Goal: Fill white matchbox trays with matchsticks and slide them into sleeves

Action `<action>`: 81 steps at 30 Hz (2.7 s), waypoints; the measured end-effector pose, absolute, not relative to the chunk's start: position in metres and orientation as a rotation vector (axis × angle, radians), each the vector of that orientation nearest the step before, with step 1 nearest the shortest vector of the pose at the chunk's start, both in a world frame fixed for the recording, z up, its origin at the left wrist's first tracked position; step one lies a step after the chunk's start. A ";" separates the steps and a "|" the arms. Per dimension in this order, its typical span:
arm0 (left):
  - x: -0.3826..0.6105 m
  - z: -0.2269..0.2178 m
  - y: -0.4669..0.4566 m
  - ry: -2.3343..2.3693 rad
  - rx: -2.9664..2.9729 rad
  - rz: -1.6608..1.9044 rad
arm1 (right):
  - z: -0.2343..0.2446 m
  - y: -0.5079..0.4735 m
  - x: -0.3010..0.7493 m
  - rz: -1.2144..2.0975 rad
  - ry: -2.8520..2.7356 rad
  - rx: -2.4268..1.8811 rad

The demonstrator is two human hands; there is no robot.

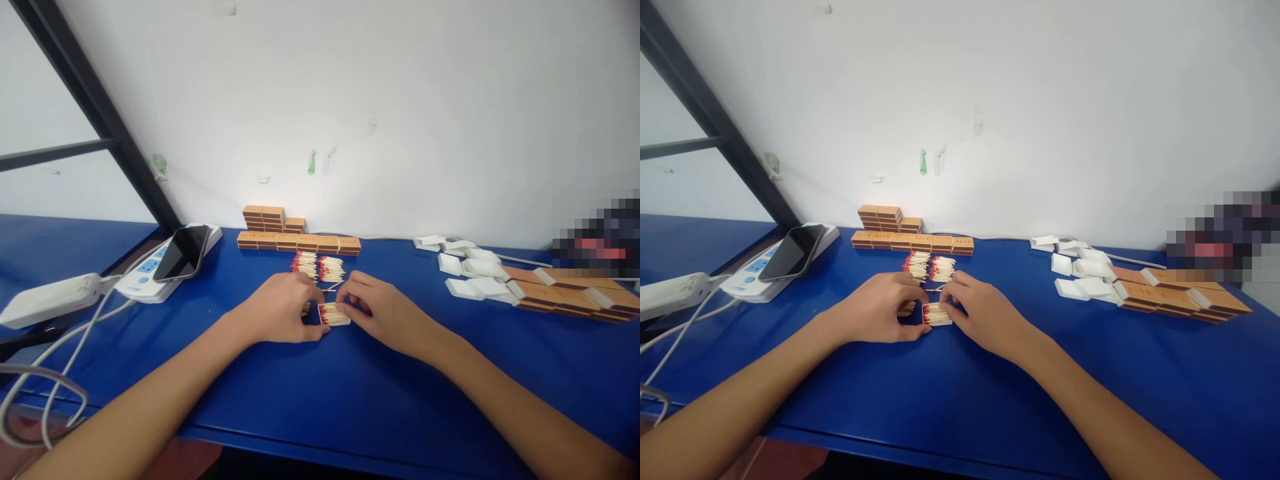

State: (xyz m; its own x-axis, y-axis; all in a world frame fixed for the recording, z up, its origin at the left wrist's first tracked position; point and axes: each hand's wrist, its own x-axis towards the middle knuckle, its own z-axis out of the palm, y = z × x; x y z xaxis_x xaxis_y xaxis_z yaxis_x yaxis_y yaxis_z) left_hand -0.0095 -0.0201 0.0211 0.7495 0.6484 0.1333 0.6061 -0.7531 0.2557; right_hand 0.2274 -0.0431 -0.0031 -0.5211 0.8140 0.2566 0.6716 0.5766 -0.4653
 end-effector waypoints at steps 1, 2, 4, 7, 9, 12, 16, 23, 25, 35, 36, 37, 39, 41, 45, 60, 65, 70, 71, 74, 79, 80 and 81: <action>-0.009 0.021 -0.020 1.000 2.754 0.319 | -0.003 -0.043 0.227 0.434 -2.342 -1.192; -0.009 0.021 -0.020 0.998 2.755 0.323 | -0.003 -0.044 0.226 0.447 -2.316 -1.192; -0.009 0.021 -0.021 0.991 2.761 0.327 | -0.003 -0.046 0.224 0.493 -2.273 -1.171; -0.008 0.021 -0.021 0.986 2.765 0.326 | -0.003 -0.050 0.220 0.565 -2.300 -1.046; -0.008 0.021 -0.021 0.981 2.749 0.331 | -0.004 -0.052 0.219 0.570 -2.354 -0.959; -0.009 0.021 -0.021 0.978 2.718 0.342 | -0.004 -0.051 0.220 0.509 -2.403 -0.925; -0.009 0.022 -0.021 0.974 2.707 0.336 | -0.004 -0.049 0.225 0.463 -2.376 -0.920; -0.010 0.021 -0.021 0.980 2.719 0.340 | -0.003 -0.049 0.228 0.404 -2.399 -0.943; -0.010 0.022 -0.021 0.977 2.718 0.340 | -0.002 -0.050 0.229 0.387 -2.410 -0.943; -0.010 0.022 -0.021 0.984 2.709 0.335 | 0.006 -0.053 0.229 0.365 -2.531 -0.930; -0.010 0.022 -0.021 0.980 2.710 0.337 | 0.007 -0.054 0.229 0.372 -2.532 -0.931; -0.010 0.022 -0.020 0.975 2.712 0.338 | 0.007 -0.055 0.229 0.378 -2.529 -0.933; -0.010 0.021 -0.020 0.970 2.717 0.337 | 0.006 -0.054 0.230 0.385 -2.501 -0.941; -0.011 0.021 -0.020 0.971 2.721 0.335 | 0.006 -0.049 0.233 0.366 -2.416 -0.966; -0.011 0.022 -0.020 0.959 2.733 0.338 | 0.008 -0.020 0.248 0.250 -2.136 -1.184; -0.013 0.020 -0.020 0.938 2.741 0.379 | 0.044 0.149 0.129 0.446 -1.708 -1.966; -0.014 0.019 -0.019 0.923 2.759 0.430 | 0.036 0.153 0.121 0.461 -1.713 -1.933; -0.016 0.021 -0.014 0.993 2.798 0.599 | 0.054 0.125 0.155 0.397 -1.779 -1.681; -0.017 0.022 -0.013 1.031 2.798 0.646 | 0.058 0.113 0.168 0.368 -1.796 -1.613; -0.019 0.022 -0.010 1.217 2.739 0.744 | 0.064 0.064 0.216 0.400 -1.866 -1.411; -0.017 0.018 -0.010 1.375 2.620 0.778 | 0.040 -0.006 0.269 0.992 -1.851 -1.357; -0.016 0.017 -0.010 1.375 2.603 0.788 | 0.033 -0.014 0.271 1.032 -1.825 -1.359; -0.015 0.016 -0.009 1.371 2.591 0.798 | 0.027 -0.018 0.270 1.062 -1.800 -1.355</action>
State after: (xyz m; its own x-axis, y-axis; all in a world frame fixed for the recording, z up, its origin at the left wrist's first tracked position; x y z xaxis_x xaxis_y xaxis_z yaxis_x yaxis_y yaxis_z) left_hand -0.0154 -0.0094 0.0165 0.4561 0.7948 0.4003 0.7406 -0.5884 0.3245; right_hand 0.2702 -0.0182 0.0270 -0.2642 0.9642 0.0213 0.4478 0.1422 -0.8828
